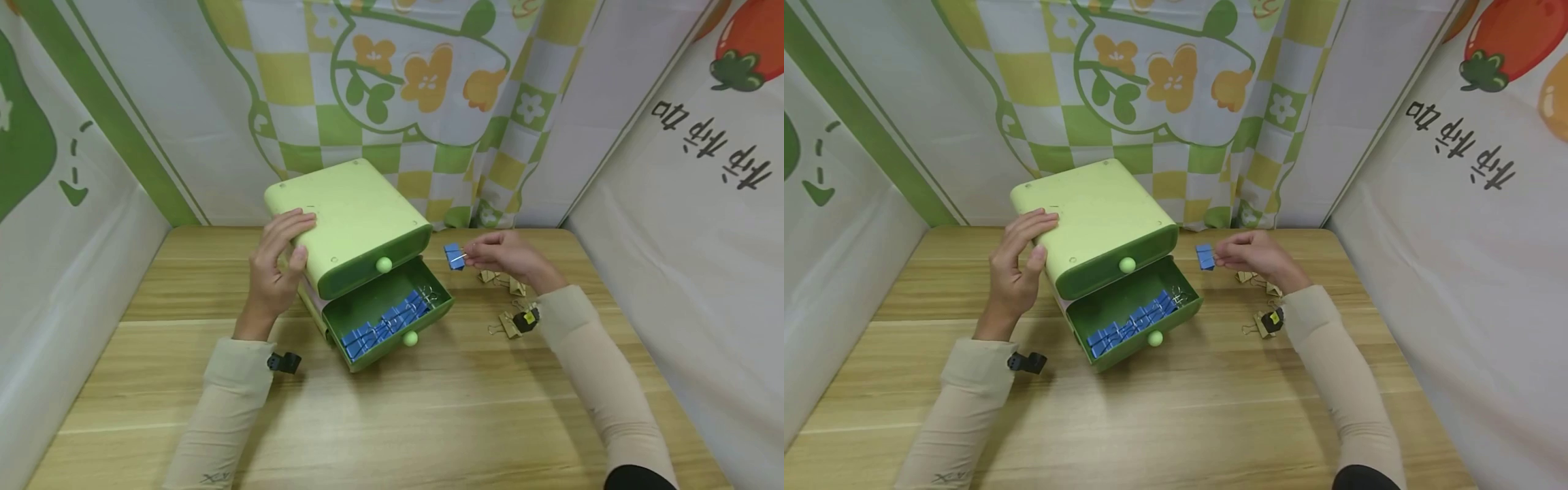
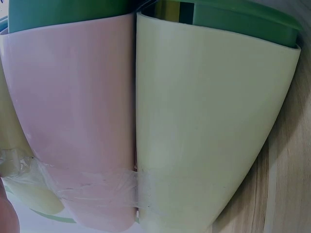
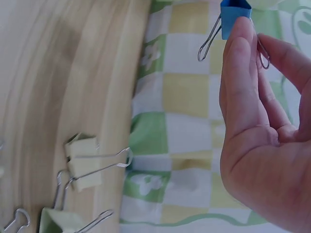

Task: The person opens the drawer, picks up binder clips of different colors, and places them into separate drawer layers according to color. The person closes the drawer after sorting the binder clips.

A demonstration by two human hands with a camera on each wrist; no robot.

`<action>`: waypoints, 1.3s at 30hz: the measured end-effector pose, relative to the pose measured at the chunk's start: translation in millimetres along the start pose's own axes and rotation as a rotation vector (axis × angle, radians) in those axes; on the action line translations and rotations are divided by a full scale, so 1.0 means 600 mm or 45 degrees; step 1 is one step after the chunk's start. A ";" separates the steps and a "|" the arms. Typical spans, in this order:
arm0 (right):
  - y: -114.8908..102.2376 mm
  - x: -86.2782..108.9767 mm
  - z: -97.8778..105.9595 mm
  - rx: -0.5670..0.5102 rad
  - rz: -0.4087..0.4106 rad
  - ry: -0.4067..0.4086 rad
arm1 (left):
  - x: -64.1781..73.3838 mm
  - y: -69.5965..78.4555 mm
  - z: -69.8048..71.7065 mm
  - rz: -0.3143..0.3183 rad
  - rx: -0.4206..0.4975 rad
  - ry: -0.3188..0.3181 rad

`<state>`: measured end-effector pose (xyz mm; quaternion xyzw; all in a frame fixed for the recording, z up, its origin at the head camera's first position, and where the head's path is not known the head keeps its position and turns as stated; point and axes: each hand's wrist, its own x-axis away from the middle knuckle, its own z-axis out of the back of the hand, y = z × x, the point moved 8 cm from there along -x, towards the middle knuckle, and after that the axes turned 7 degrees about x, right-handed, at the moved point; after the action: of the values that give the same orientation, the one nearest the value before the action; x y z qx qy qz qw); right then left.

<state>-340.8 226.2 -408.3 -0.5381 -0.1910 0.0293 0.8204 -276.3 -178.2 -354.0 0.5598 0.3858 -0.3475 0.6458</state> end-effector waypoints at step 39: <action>-0.106 0.031 -0.174 0.138 0.140 -0.344 | -0.001 0.002 0.000 -0.007 0.003 0.004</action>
<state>-297.7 113.0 -382.6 -0.4939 -0.2680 0.1564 0.8122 -275.6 -178.1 -352.8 0.5598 0.3880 -0.3490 0.6437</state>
